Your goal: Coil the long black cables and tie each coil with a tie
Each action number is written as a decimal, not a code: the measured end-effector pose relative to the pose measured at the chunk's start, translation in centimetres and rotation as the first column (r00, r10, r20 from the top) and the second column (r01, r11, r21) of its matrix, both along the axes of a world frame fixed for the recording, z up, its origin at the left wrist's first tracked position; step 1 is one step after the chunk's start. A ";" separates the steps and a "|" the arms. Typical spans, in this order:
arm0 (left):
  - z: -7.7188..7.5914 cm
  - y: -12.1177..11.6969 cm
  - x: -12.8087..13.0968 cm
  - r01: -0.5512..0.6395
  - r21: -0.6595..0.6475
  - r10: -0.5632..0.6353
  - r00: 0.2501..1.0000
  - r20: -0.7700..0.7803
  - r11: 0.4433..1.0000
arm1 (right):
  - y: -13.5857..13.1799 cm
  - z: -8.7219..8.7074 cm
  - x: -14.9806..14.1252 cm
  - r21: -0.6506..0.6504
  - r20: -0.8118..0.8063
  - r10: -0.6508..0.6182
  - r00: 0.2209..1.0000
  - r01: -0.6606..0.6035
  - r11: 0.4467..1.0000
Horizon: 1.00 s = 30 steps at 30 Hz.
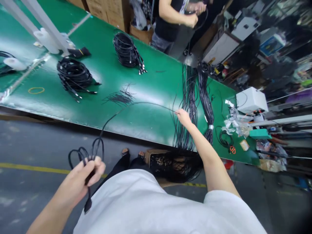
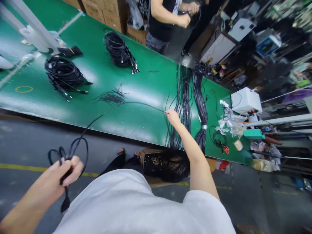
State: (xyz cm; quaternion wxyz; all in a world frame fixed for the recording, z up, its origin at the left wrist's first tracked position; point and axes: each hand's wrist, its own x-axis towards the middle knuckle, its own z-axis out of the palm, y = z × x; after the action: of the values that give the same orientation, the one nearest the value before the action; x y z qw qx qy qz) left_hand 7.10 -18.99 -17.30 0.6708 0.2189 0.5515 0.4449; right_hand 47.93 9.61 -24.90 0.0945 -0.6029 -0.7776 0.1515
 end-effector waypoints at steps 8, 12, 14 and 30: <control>-4.1 16.8 7.3 0.364 0.224 -0.333 0.928 -0.168 0.904 | -1.6 -3.4 -6.1 -0.104 -0.006 -0.217 0.976 0.216 0.971; -7.9 24.9 13.8 0.454 0.366 -0.379 0.888 -0.260 0.813 | -1.3 -1.7 -6.1 -0.077 -0.148 -0.211 0.966 0.201 0.977; -8.8 27.1 16.1 0.504 0.393 -0.402 0.859 -0.317 0.769 | -1.3 -1.0 -5.6 -0.100 -0.215 -0.144 0.966 0.125 0.987; -10.1 32.7 16.7 0.732 0.048 -0.657 0.637 -0.404 0.680 | 5.3 2.6 -1.8 -0.493 -0.789 0.133 0.600 -0.747 0.445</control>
State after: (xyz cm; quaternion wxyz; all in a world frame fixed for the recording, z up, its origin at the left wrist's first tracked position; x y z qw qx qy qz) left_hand 23.80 13.73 -27.36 0.6526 0.5598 0.4853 0.1587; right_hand 46.11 14.96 -22.32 0.0318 -0.2373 -0.6745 0.6984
